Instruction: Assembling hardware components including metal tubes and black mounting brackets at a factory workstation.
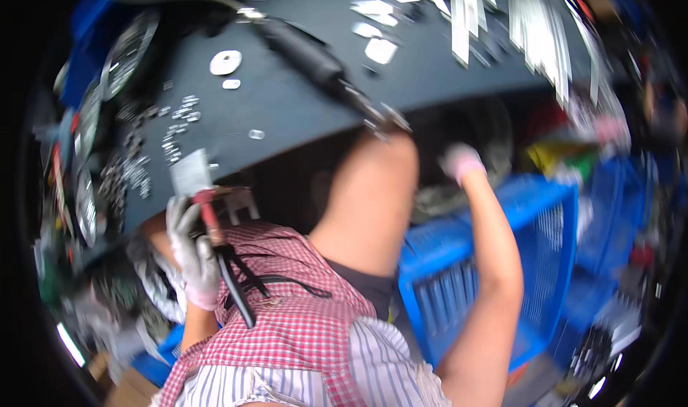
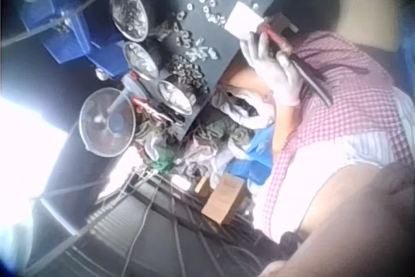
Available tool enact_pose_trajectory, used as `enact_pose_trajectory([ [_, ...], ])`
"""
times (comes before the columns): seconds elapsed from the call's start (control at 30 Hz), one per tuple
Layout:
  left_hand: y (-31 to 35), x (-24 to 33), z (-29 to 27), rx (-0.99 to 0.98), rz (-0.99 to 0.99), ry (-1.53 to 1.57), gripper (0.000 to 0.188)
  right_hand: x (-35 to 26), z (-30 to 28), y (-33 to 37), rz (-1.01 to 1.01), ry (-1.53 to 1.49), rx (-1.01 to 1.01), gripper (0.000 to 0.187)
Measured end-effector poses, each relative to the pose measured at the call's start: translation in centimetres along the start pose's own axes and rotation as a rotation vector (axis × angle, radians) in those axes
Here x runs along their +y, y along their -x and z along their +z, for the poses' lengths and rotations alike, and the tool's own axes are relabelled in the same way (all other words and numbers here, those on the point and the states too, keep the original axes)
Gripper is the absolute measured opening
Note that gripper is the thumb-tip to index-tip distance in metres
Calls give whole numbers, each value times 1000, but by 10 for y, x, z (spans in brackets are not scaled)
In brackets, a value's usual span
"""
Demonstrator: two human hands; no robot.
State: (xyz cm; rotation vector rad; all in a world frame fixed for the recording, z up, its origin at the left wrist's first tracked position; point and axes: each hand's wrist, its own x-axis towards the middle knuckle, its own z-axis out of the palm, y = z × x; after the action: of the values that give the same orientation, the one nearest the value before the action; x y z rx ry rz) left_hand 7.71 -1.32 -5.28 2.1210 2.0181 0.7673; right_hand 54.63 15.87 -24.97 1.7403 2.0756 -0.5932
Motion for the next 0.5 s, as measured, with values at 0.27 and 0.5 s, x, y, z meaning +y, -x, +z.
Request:
enact_pose_trajectory([
  [0.27,0,-12,14,-5,78,156,53,-128,3,-122,-550,127,-31,40],
  [0.5,3,-8,20,106,14,198,55,-70,-2,-89,-440,195,-100,39],
])
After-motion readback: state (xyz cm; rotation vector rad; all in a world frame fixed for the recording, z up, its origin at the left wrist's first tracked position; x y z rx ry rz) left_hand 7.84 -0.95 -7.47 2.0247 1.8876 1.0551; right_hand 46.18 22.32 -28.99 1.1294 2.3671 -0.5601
